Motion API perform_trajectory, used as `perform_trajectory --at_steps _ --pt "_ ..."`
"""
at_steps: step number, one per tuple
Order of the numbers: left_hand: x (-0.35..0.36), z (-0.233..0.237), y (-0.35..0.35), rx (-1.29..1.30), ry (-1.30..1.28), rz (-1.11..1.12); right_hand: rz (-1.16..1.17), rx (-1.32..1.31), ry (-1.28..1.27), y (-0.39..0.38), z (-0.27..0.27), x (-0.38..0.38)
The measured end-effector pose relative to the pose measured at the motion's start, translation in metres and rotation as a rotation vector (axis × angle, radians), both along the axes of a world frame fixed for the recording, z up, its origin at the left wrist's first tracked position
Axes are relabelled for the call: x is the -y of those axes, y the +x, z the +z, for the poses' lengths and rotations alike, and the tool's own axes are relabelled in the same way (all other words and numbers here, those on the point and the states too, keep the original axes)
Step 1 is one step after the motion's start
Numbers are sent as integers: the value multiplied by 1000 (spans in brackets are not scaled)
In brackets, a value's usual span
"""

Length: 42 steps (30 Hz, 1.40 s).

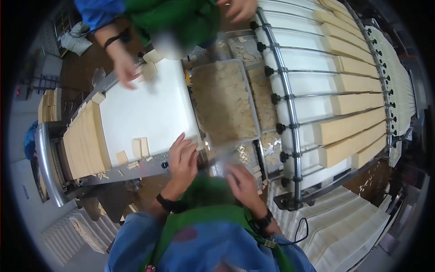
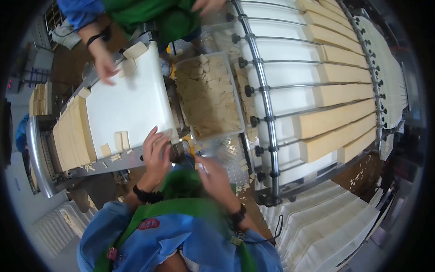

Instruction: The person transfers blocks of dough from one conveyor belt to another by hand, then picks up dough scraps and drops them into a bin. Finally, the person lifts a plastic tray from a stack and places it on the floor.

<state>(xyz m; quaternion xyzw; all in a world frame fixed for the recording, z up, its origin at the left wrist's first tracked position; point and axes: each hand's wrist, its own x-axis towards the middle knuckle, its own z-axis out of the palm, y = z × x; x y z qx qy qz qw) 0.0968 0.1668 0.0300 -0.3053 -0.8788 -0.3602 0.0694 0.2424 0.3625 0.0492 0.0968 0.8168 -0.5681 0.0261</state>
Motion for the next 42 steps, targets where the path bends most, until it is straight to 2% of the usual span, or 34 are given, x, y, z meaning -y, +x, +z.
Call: perform_trajectory --at_steps 3,5,6,8,9,10,12,13,14,15,17,18,19,20,21,25,27,29,30,32,33,35,36,38,42 --pt "35 -11 -11 -52 -71 7 -132 31 34 -27 -134 16" --pt "54 -21 -10 -54 -104 11 -276 33 260 -51 -212 24" --pt "63 -28 -9 -30 -193 -20 -275 28 258 -65 -257 21" --pt "80 -45 0 -4 -287 -47 -164 114 492 -95 -339 17" --pt "88 -56 7 29 -343 -55 -159 110 489 -115 -372 15" --pt "97 -65 15 65 -402 -62 -220 68 382 -135 -401 16" --pt "110 -83 25 6 -457 -57 -270 19 267 -184 -442 16" --pt "116 -96 31 -53 -507 -61 -109 4 561 -211 -451 17" --pt "125 -111 40 -141 -426 -37 57 -17 850 -240 -457 19" --pt "115 -118 38 -317 -401 28 65 -29 841 -272 -451 21" --pt "112 -120 44 -303 -407 66 475 188 847 -336 -439 27" --pt "112 -116 48 -268 -419 77 485 163 841 -359 -479 38" --pt "112 -113 50 -251 -425 88 354 -130 951 -380 -544 55" --pt "112 -109 48 -248 -427 97 205 -425 1042 -401 -582 69" --pt "112 -107 49 -247 -431 101 198 -446 1026 -419 -592 72" --pt "101 -109 41 -244 -448 111 260 -168 1003 -447 -582 30" --pt "100 -109 39 -229 -451 118 293 -69 998 -439 -567 -5" --pt "99 -108 37 -211 -458 124 152 -42 913 -425 -540 -35" --pt "100 -109 36 -206 -458 130 157 -27 915 -416 -539 -44" --pt "102 -111 34 -198 -450 138 229 241 846 -400 -530 -72" --pt "104 -111 33 -200 -444 139 221 253 853 -384 -545 -86" --pt "110 -110 30 -206 -441 152 55 247 894 -336 -597 -105" --pt "110 -113 31 -207 -440 159 56 259 901 -315 -593 -112" --pt "110 -117 34 -204 -430 175 80 459 741 -266 -576 -125" --pt "113 -117 40 -198 -418 185 236 650 775 -157 -593 -127"
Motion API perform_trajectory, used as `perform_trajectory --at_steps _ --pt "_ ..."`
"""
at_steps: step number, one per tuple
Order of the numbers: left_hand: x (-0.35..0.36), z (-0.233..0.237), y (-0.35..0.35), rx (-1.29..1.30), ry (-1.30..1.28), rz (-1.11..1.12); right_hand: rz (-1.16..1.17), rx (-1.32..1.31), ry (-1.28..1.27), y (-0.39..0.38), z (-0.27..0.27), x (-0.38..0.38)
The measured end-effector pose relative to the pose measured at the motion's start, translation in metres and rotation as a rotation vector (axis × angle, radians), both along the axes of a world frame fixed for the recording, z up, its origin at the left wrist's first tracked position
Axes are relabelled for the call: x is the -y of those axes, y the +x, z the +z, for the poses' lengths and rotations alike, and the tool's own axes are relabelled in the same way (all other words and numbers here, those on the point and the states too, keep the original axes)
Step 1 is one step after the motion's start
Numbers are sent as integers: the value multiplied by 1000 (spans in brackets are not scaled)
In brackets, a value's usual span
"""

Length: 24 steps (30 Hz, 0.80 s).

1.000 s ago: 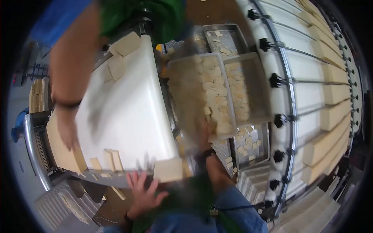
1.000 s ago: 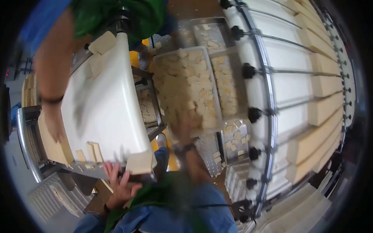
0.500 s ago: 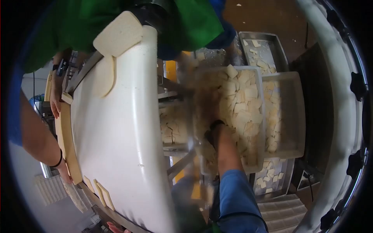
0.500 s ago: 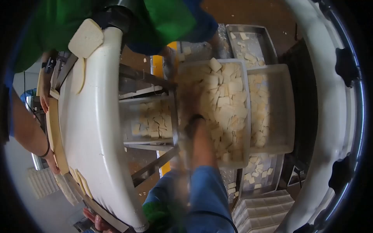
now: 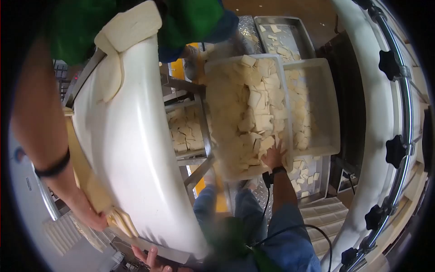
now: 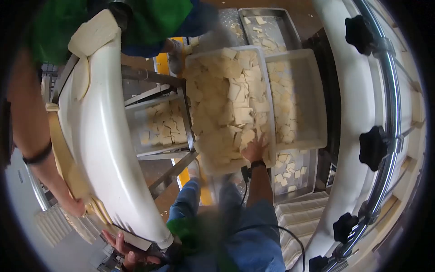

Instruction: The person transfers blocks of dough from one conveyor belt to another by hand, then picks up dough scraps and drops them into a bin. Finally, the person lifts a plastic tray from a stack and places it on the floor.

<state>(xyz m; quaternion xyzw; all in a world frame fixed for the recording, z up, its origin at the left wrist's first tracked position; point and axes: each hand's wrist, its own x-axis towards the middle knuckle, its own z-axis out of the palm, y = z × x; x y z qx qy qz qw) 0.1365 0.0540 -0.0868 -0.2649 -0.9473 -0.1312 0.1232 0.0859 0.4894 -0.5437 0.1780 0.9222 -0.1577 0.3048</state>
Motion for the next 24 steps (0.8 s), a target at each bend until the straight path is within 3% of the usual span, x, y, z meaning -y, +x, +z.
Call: perform_trajectory --at_steps 2,4,6,8,10,11,13,15,16,17,18,20,21,22,23,24 --pt "2 4 4 5 -1 3 -197 -86 67 26 11 13" --pt "2 5 7 9 3 13 -288 -216 216 39 -48 32" --pt "1 7 10 18 6 21 -473 -653 -125 34 -118 45" --pt "2 8 10 18 4 21 -194 -180 -262 -78 8 82" --pt "3 9 9 16 1 20 60 -765 -129 -127 29 140" --pt "3 10 8 18 2 18 54 -770 -137 -143 35 151" --pt "5 13 4 35 -10 17 306 -405 -114 -157 39 162" --pt "1 18 3 56 -36 35 271 -507 -87 -130 -4 161" --pt "-4 16 -1 69 -46 77 255 -615 -50 -121 3 152" --pt "-14 11 2 86 -43 154 233 -372 -192 -105 12 137" --pt "-10 -3 25 109 151 409 236 -362 -184 -82 5 126" --pt "13 3 27 126 44 285 291 -367 -107 -41 -22 105" --pt "19 3 23 117 45 288 204 -312 -97 -31 -3 90" --pt "22 2 19 75 11 153 121 -257 -89 -26 18 74" --pt "24 3 16 39 -27 15 124 -260 -92 -22 7 62" --pt "24 3 13 38 -27 17 181 -332 20 -14 -12 53"
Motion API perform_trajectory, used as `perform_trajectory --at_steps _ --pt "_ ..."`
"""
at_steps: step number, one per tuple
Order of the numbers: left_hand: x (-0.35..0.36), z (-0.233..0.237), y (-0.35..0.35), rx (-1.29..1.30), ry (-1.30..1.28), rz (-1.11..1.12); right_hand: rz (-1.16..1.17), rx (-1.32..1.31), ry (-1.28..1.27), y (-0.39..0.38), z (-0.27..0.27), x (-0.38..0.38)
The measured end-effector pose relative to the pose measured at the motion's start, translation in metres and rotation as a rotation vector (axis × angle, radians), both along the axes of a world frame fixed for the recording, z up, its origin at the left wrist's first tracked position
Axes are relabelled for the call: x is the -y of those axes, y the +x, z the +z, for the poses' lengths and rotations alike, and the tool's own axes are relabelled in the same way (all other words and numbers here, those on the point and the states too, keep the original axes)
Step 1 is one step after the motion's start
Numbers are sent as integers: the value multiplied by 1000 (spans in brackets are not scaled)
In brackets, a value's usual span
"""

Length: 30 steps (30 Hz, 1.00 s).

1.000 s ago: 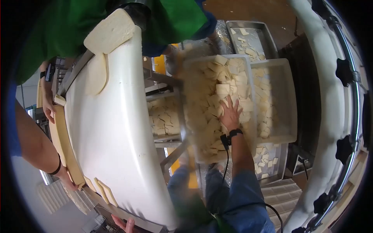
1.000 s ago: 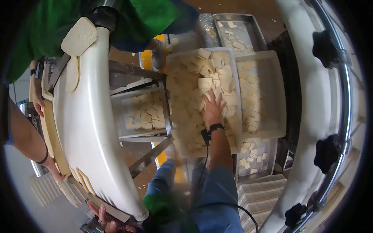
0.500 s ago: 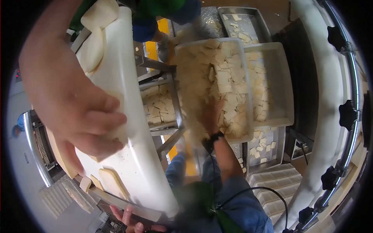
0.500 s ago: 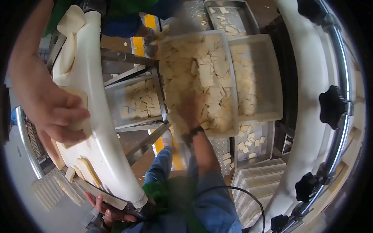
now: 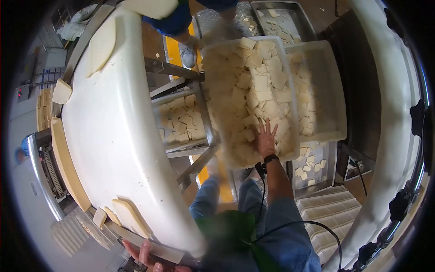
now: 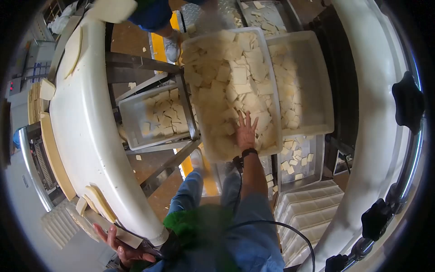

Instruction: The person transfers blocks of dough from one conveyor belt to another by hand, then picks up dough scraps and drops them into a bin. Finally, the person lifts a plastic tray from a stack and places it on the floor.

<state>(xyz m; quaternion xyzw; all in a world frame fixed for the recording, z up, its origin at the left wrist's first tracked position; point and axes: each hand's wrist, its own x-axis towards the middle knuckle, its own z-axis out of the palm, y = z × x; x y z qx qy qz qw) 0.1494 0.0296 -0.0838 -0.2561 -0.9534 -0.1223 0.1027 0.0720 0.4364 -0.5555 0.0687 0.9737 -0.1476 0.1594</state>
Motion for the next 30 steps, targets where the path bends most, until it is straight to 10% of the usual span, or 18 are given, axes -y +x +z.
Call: perform_trajectory --at_steps 10,11,12,15,17,21,23,25,27,28,30 --pt "-6 -6 -6 -99 22 -61 -298 -540 -106 -155 -15 5" --pt "-5 -4 -5 -87 18 -64 37 -201 599 -178 22 1" --pt "-3 -3 -1 -72 15 -61 44 -214 589 -183 9 -8" --pt "5 4 8 -41 7 -48 26 -375 249 -182 -15 -47" --pt "12 6 14 -17 8 -39 -143 -4 62 -156 46 -56" --pt "34 -7 40 41 50 -22 -243 -80 256 -156 15 -33" --pt "47 -11 56 86 56 -26 -470 -496 -447 -197 -42 1" --pt "16 8 22 43 -21 -71 291 -441 32 -252 13 47" --pt "-25 8 -16 -112 -52 -69 26 -320 -877 -286 1 88" --pt "-26 4 -22 -124 -62 -60 38 -329 -888 -299 4 87" --pt "-25 3 -26 -136 58 -137 190 -419 -62 -307 9 66"
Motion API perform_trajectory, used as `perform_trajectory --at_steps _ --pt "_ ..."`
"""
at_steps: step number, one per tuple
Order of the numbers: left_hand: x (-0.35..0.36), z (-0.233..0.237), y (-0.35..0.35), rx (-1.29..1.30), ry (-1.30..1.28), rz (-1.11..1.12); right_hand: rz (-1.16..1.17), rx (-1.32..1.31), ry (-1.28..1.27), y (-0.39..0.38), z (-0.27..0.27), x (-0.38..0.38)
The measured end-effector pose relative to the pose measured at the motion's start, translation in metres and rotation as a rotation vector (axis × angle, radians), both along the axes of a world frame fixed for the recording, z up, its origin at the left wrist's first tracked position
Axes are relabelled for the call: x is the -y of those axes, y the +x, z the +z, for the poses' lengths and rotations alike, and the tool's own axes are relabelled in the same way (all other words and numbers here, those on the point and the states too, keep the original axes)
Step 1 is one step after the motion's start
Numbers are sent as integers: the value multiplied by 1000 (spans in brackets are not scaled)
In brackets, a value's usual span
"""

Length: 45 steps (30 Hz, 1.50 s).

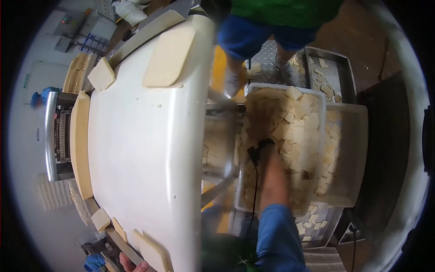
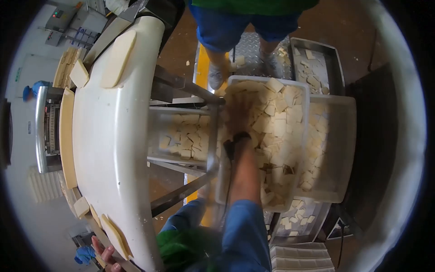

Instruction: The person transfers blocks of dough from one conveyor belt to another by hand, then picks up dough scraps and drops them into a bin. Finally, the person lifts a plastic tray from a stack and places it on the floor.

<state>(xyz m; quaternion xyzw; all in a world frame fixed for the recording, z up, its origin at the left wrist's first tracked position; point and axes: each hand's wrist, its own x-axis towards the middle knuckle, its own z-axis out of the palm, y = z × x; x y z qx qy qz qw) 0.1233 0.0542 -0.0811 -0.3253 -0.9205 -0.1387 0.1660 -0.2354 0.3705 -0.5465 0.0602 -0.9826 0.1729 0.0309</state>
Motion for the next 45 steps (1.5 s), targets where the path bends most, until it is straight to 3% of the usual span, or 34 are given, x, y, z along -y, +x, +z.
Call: perform_trajectory --at_steps 2,4,8,10,15,17,18,20,22,25,26,28,30,32,34,36,39,45 --pt "6 8 15 72 -15 80 -73 212 109 -2 30 -37" --pt "12 24 10 201 -185 0 -154 257 164 4 22 -77" --pt "40 22 32 272 -140 42 -378 374 328 28 14 -126" --pt "29 12 19 204 -118 60 -505 481 75 54 17 -141" --pt "-1 -4 17 82 -60 211 -469 515 107 125 26 -117" --pt "-16 -7 23 50 -2 325 -435 382 22 159 30 -103" --pt "9 2 22 104 -108 140 -442 396 36 178 41 -97" --pt "15 -7 10 69 -78 76 -494 306 4 225 66 -80" --pt "14 3 11 151 -147 113 -544 347 -60 269 102 -71" --pt "14 4 -6 154 -113 90 -682 52 -383 323 168 -67" --pt "11 9 -9 173 -119 70 -701 65 -365 339 204 -67" --pt "3 9 -18 172 -89 61 -729 -81 -872 343 304 -60" --pt "1 13 -21 163 -49 34 -756 -165 -930 348 386 -52" --pt "-1 19 -27 181 -56 42 -599 -155 -1139 363 445 -46" --pt "-5 22 -31 196 -25 -57 -561 -34 -1242 362 521 -40" --pt "-6 26 -33 178 -24 -50 -365 22 -1176 360 563 -46" --pt "-13 32 -36 143 16 -94 -326 16 -966 356 620 -47" --pt "-11 38 -35 103 50 -135 -431 -49 -691 373 669 -33"
